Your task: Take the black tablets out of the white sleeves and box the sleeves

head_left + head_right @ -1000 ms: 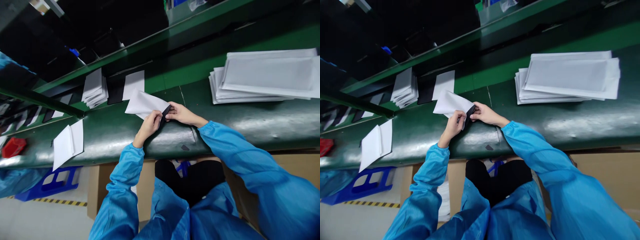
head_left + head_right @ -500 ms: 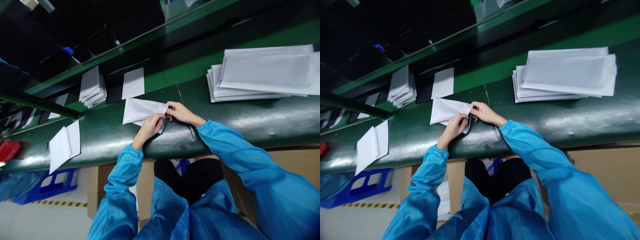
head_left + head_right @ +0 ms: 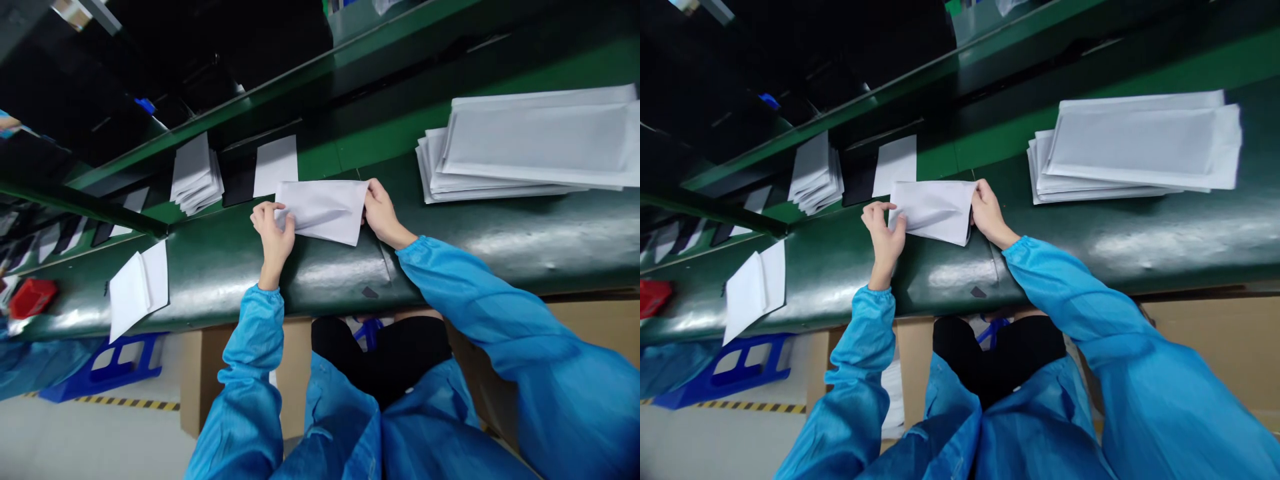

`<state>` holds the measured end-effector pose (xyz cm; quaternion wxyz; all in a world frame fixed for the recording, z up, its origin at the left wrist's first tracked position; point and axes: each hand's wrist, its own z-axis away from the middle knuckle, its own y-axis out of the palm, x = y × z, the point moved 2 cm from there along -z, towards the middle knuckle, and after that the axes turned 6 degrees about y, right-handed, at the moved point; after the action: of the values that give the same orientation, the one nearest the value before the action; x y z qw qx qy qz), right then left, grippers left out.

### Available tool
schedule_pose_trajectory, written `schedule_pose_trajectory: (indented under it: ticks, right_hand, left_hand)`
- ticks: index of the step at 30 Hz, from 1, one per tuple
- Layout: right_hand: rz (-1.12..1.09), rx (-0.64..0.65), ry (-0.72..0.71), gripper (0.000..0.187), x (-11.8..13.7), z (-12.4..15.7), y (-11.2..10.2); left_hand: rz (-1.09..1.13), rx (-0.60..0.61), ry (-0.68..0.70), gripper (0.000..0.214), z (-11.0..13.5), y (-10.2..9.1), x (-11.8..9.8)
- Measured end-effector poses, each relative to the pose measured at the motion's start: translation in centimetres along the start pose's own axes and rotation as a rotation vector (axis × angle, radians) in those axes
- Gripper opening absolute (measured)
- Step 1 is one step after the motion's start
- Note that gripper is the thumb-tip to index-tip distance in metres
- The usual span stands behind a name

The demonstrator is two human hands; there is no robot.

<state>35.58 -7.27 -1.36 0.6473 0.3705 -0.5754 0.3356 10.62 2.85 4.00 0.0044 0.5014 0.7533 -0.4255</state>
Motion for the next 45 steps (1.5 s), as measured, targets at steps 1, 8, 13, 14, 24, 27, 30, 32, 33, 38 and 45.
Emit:
schedule_pose_trajectory:
  ticks: [1,8,13,14,24,27,30,32,33,38,45]
  right_hand:
    - [0.004,-0.019,-0.014,0.05,-0.1,-0.1,-0.2]
    - [0.046,-0.159,-0.157,0.052,-0.8,-1.2,-1.4]
    - [0.026,-0.188,-0.16,0.051,-0.8,-1.4,-1.6]
    - [0.014,-0.203,-0.155,0.05,-0.7,-1.4,-1.6]
    - [0.034,-0.179,-0.158,0.059,-1.0,-1.7,-2.0]
    - [0.047,-0.187,-0.16,0.061,-1.2,-1.7,-2.1]
    - [0.029,-0.23,-0.161,0.058,-1.1,-1.7,-2.2]
    - [0.041,-0.239,-0.167,0.058,-1.1,-1.7,-2.3]
    - [0.051,-0.237,-0.167,0.059,-1.1,-1.7,-2.3]
    - [0.019,-0.246,-0.147,0.06,-0.8,-1.7,-2.6]
    - [-0.183,-0.08,-0.057,0.08,1.2,-0.9,-1.6]
  left_hand:
    - [0.027,-0.012,-0.036,0.027,0.0,0.0,0.6]
    - [0.216,0.057,-0.196,0.042,0.4,1.1,2.5]
    - [0.27,0.094,-0.291,0.032,0.1,0.7,2.3]
    - [0.283,0.104,-0.297,0.029,0.0,0.6,2.2]
    - [0.427,-0.014,-0.318,0.048,-0.4,0.4,1.4]
    - [0.473,-0.062,-0.354,0.053,-0.5,0.4,1.6]
    - [0.479,-0.101,-0.359,0.056,-0.6,0.2,1.7]
    - [0.478,-0.101,-0.346,0.057,-0.7,0.0,1.6]
    - [0.48,-0.078,-0.334,0.057,-0.7,-0.1,1.5]
    - [0.526,0.229,-0.29,0.057,-0.1,1.0,0.6]
    - [0.716,0.111,-0.428,0.045,0.1,1.4,0.1]
